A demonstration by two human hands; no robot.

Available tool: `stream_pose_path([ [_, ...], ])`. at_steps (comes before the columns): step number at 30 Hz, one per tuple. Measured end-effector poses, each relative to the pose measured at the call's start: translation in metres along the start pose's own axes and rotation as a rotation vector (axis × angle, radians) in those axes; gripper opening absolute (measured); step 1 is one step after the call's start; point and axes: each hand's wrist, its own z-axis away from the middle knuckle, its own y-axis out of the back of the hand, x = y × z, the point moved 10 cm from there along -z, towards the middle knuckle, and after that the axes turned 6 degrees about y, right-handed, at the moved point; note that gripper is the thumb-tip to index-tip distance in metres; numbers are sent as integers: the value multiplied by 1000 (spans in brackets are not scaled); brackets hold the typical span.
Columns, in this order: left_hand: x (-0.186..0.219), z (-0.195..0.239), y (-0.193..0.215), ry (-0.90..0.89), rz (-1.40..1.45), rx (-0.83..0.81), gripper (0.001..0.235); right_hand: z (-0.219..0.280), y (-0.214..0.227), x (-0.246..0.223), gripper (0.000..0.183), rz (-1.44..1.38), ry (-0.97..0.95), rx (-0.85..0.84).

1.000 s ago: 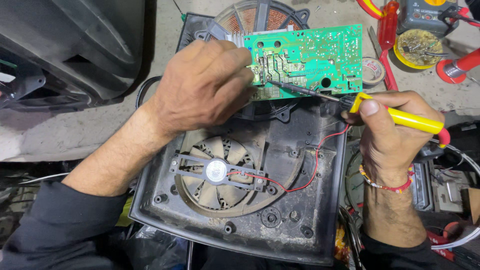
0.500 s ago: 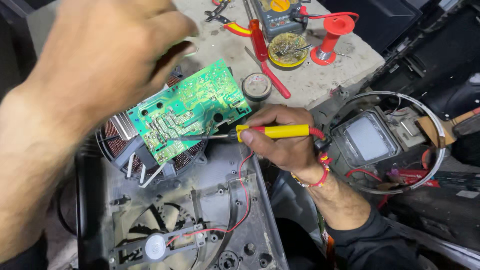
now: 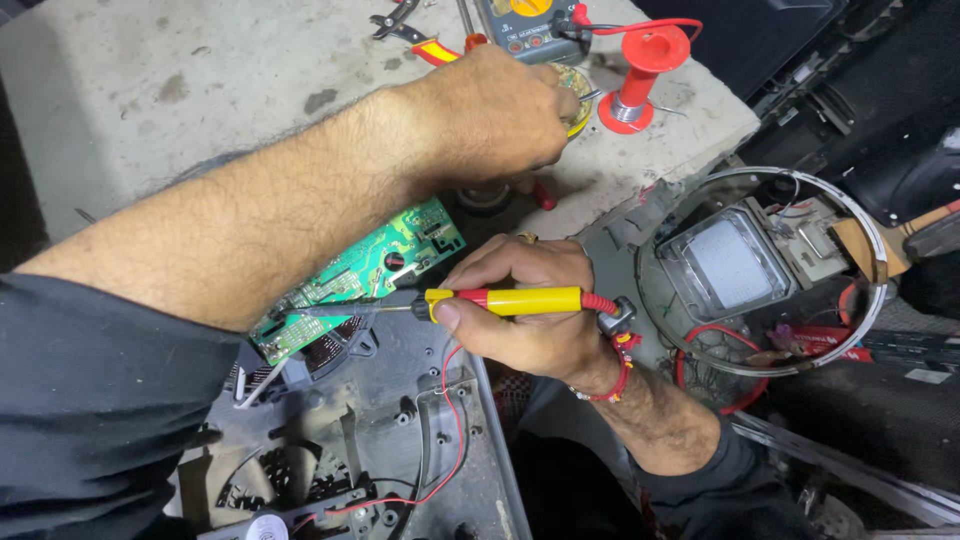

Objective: The person solders components on a green circuit board using a soldering iron and solder wire, then reassembles the board with a heatsink and a circular copper coil assembly inside a black plastic housing.

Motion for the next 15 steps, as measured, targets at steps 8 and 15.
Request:
stream_pose_path([
  [8, 10, -12, -11, -47, 198, 21, 17, 6, -4, 6, 15, -59, -31, 6],
  [15, -33, -7, 25, 108, 243, 168, 14, 22, 1, 17, 23, -13, -124, 37],
])
